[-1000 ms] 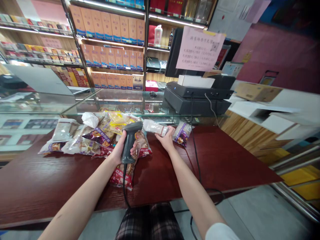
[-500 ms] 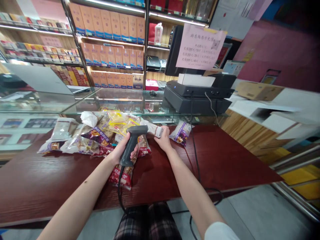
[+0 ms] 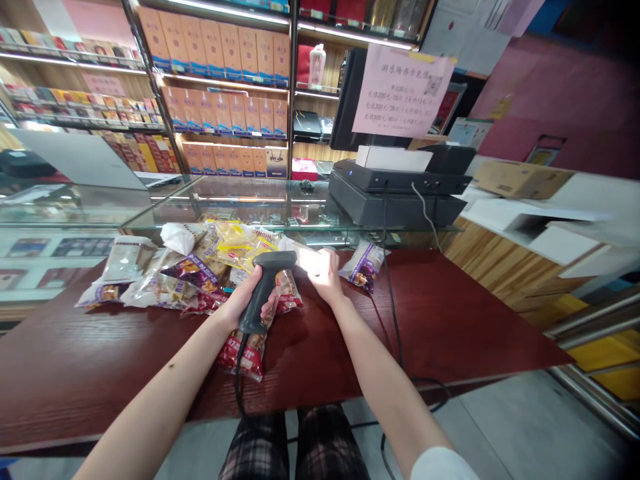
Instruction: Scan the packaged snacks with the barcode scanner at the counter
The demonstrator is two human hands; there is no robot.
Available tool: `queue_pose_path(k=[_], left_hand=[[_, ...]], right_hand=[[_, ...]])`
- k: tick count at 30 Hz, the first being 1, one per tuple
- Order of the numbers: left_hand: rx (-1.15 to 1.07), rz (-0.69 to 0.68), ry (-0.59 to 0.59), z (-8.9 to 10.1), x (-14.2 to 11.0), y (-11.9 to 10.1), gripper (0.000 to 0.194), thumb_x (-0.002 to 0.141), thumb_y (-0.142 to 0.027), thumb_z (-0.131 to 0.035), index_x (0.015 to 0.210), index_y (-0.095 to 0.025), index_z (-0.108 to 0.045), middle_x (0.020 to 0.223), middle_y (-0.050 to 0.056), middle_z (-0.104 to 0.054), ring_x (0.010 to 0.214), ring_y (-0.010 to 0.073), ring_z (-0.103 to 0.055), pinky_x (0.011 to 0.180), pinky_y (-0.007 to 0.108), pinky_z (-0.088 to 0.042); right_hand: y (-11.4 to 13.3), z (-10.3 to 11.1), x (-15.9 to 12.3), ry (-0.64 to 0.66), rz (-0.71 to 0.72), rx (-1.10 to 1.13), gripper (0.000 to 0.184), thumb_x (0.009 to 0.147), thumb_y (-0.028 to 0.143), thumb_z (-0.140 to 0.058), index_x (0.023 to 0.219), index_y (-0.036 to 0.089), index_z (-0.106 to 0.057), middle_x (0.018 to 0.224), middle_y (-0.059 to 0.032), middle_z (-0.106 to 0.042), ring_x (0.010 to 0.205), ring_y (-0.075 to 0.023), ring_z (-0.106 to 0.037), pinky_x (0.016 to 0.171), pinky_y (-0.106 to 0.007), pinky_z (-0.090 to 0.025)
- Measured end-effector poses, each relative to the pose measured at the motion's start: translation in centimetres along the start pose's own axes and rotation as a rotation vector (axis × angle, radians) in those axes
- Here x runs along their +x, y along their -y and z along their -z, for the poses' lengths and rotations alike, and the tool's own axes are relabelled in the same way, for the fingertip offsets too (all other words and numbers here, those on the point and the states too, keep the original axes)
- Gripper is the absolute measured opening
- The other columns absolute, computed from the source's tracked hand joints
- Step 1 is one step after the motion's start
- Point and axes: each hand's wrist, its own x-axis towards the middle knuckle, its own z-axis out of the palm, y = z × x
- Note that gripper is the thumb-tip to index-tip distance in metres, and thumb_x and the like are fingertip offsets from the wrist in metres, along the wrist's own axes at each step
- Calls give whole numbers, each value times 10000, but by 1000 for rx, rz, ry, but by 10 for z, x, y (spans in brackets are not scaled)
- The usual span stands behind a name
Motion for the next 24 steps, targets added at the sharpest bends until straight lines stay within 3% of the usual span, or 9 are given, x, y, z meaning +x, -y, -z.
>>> queue_pose_path(k=[5, 9, 14, 21, 24], left_hand=[[20, -30, -23, -4, -1, -2, 560, 807, -685, -570, 766, -126, -587, 507, 15, -526, 361, 101, -447, 317, 213, -349], [62, 25, -27, -1, 0, -3, 634, 801, -743, -509, 665, -126, -562, 466, 17, -481, 368, 103, -459, 342, 206, -367], [-13, -53, -102, 0, 0, -3, 565, 834, -679, -533, 807, -119, -595, 575, 15, -538, 377, 86, -441, 340, 205, -372], [-9, 37, -93, 6, 1, -1, 636, 793, -758, -501, 655, -139, -545, 464, 10, -468, 378, 114, -477, 360, 219, -392], [-43, -6, -96, 4, 2, -2, 578, 811, -707, -539, 726, -135, -563, 511, 12, -512, 385, 109, -477, 361, 219, -402]], right_hand=[[2, 1, 0, 9, -10, -19, 544, 696, 99, -568, 1206, 216, -418, 1178, -128, -488, 1135, -290, -464, 985, -466, -443], [4, 0, 1, -17, 0, -28, 525, 705, 96, -560, 1200, 206, -424, 1163, -130, -492, 1120, -284, -472, 994, -461, -436], [4, -2, 1, -16, -5, -10, 534, 709, 105, -570, 1217, 200, -433, 1185, -136, -493, 1131, -285, -457, 994, -460, -433], [4, -2, 1, -5, 9, -27, 541, 711, 108, -569, 1227, 199, -436, 1182, -138, -487, 1132, -293, -462, 988, -467, -431], [4, -3, 1, -12, 17, -24, 540, 710, 99, -565, 1226, 190, -434, 1172, -141, -494, 1127, -289, -461, 983, -461, -434]])
